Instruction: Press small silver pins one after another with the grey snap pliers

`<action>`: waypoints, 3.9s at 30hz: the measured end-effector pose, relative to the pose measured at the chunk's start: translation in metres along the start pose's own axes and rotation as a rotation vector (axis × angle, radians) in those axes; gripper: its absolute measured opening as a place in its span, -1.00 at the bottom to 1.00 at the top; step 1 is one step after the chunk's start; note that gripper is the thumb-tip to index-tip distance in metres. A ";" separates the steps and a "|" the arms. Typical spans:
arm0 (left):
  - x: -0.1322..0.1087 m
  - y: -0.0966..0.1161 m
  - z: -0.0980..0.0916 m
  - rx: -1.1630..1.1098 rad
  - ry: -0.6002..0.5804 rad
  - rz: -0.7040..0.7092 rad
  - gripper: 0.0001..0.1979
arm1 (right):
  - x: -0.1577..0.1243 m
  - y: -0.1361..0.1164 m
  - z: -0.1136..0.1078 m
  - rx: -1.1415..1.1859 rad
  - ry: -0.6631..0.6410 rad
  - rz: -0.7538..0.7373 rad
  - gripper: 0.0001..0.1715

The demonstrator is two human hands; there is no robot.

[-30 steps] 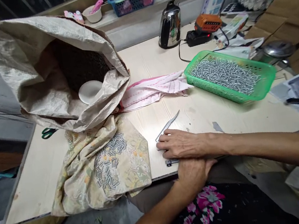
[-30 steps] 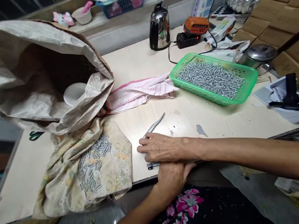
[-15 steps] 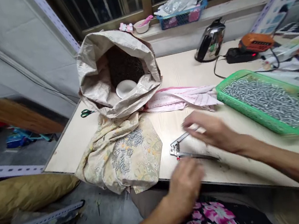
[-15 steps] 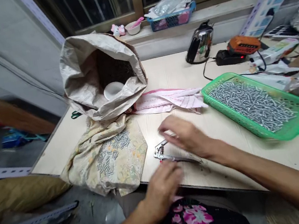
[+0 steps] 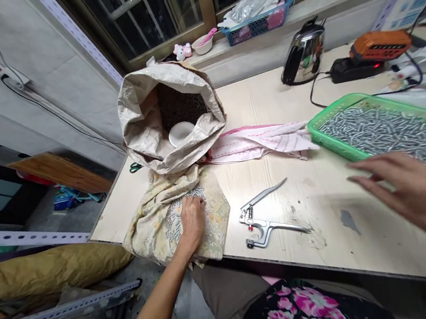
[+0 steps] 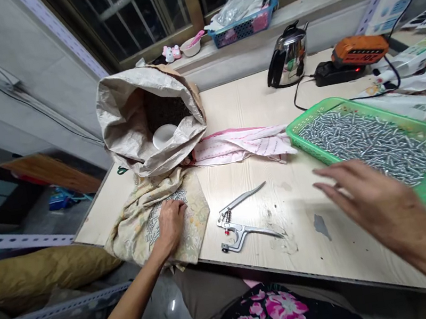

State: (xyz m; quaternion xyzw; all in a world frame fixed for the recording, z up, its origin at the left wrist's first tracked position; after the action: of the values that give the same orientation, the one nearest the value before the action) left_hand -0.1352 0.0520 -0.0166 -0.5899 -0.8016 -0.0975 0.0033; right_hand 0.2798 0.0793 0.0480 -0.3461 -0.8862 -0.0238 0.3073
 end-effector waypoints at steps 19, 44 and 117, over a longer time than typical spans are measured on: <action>-0.020 0.033 -0.019 -1.519 -0.700 -0.576 -0.48 | 0.095 -0.140 0.145 0.964 -0.038 0.189 -0.71; -0.042 -0.021 -0.032 -1.153 -0.207 -0.566 -0.57 | 0.111 -0.155 0.143 0.448 -0.146 0.017 -0.59; -0.080 0.104 -0.018 -0.242 -0.343 0.267 -0.79 | 0.036 -0.069 0.105 0.149 -0.600 -0.132 -0.50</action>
State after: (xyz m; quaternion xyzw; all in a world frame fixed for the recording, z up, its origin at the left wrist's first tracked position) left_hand -0.0142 0.0035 0.0071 -0.6947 -0.6877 -0.0899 -0.1906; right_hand 0.1609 0.0752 -0.0051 -0.2561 -0.9571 0.1244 0.0545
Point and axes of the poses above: each hand's wrist, its own x-axis towards the middle knuckle, its own z-axis out of the palm, y = z × x, the point moved 4 cm from there along x, towards the middle knuckle, and after that the axes turned 13 degrees about -z, right-handed, at the moved point
